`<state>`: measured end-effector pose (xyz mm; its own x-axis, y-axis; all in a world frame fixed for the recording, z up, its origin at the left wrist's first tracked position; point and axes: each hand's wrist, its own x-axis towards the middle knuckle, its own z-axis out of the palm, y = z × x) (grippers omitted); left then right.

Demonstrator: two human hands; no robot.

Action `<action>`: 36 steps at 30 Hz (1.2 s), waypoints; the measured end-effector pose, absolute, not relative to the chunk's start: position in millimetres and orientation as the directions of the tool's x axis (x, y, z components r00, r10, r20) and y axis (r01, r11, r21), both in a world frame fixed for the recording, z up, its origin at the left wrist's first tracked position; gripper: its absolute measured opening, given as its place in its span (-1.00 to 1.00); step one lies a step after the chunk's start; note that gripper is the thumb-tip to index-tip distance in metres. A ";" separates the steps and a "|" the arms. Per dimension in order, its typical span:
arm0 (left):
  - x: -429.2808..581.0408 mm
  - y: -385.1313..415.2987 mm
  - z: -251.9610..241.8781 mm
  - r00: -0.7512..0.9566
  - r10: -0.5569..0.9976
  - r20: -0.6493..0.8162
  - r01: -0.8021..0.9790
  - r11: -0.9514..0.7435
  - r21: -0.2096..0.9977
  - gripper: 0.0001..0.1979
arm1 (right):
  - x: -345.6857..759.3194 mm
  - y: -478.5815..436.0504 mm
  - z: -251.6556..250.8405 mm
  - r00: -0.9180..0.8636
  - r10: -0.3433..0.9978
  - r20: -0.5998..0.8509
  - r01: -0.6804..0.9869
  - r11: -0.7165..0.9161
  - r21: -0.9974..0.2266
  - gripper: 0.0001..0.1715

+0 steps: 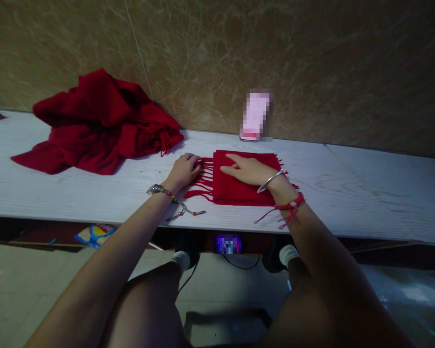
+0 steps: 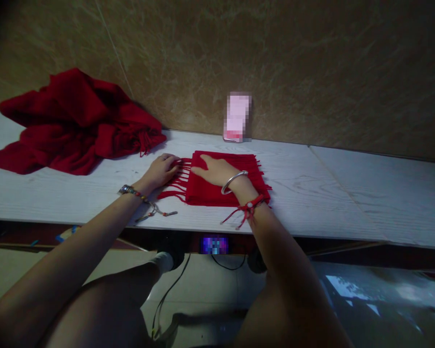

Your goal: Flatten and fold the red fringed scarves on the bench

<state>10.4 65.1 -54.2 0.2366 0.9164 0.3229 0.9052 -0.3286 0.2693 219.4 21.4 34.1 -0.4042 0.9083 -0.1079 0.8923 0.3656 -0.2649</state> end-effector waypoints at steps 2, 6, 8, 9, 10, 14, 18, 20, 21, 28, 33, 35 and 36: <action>11.8 62.0 -50.5 0.243 0.900 0.362 0.881 -0.361 0.305 -0.63 | 247.6 34.7 33.7 -0.299 0.954 -0.030 0.930 0.284 -0.233 -0.41; 20.1 50.6 -41.3 0.315 0.852 0.417 0.800 -0.475 0.367 -0.63 | 288.8 45.0 25.6 -0.133 0.990 -0.043 0.976 0.123 -0.180 -0.40; 26.4 45.0 -38.3 0.372 0.845 0.384 0.756 -0.516 0.403 -0.63 | 293.6 42.2 21.9 -0.142 0.988 -0.055 0.969 0.128 -0.211 -0.36; 29.6 42.8 -37.4 0.400 0.843 0.360 0.738 -0.529 0.419 -0.62 | 292.2 39.8 20.5 -0.165 0.985 -0.047 0.961 0.150 -0.231 -0.35; 32.6 41.2 -37.0 0.424 0.841 0.337 0.723 -0.538 0.434 -0.62 | 288.9 37.3 19.4 -0.194 0.980 -0.035 0.953 0.179 -0.246 -0.36; 40.5 38.3 -36.2 0.440 0.835 0.332 0.698 -0.550 0.459 -0.61 | 269.0 29.4 13.8 -0.290 0.957 -0.024 0.940 0.280 -0.196 -0.38; 45.8 35.2 -32.4 0.388 0.848 0.362 0.707 -0.526 0.472 -0.60 | 262.8 30.0 6.7 -0.281 0.955 -0.098 0.958 0.273 -0.092 -0.33; 50.2 33.1 -30.3 0.359 0.854 0.377 0.701 -0.513 0.495 -0.60 | 267.2 35.5 4.0 -0.307 0.947 -0.097 0.950 0.298 -0.096 -0.33; 52.9 32.2 -29.7 0.348 0.856 0.383 0.696 -0.509 0.506 -0.60 | 270.0 39.5 2.8 -0.316 0.947 -0.064 0.945 0.308 -0.110 -0.33; 64.4 30.4 -37.9 0.356 0.863 0.358 0.683 -0.502 0.531 -0.55 | 266.8 66.7 -9.3 -0.235 0.962 0.141 0.944 0.261 -0.203 -0.36; 59.3 31.4 -45.3 0.317 0.853 0.415 0.643 -0.515 0.567 -0.53 | 255.2 75.6 -14.3 -0.242 0.961 0.131 0.939 0.266 -0.219 -0.43; 58.0 32.2 -46.3 0.300 0.854 0.425 0.640 -0.511 0.575 -0.52 | 255.7 78.4 -14.2 -0.248 0.952 0.181 0.928 0.287 -0.237 -0.51; 57.7 32.6 -46.5 0.295 0.857 0.422 0.642 -0.505 0.577 -0.52 | 256.8 79.3 -13.8 -0.246 0.947 0.206 0.923 0.294 -0.248 -0.57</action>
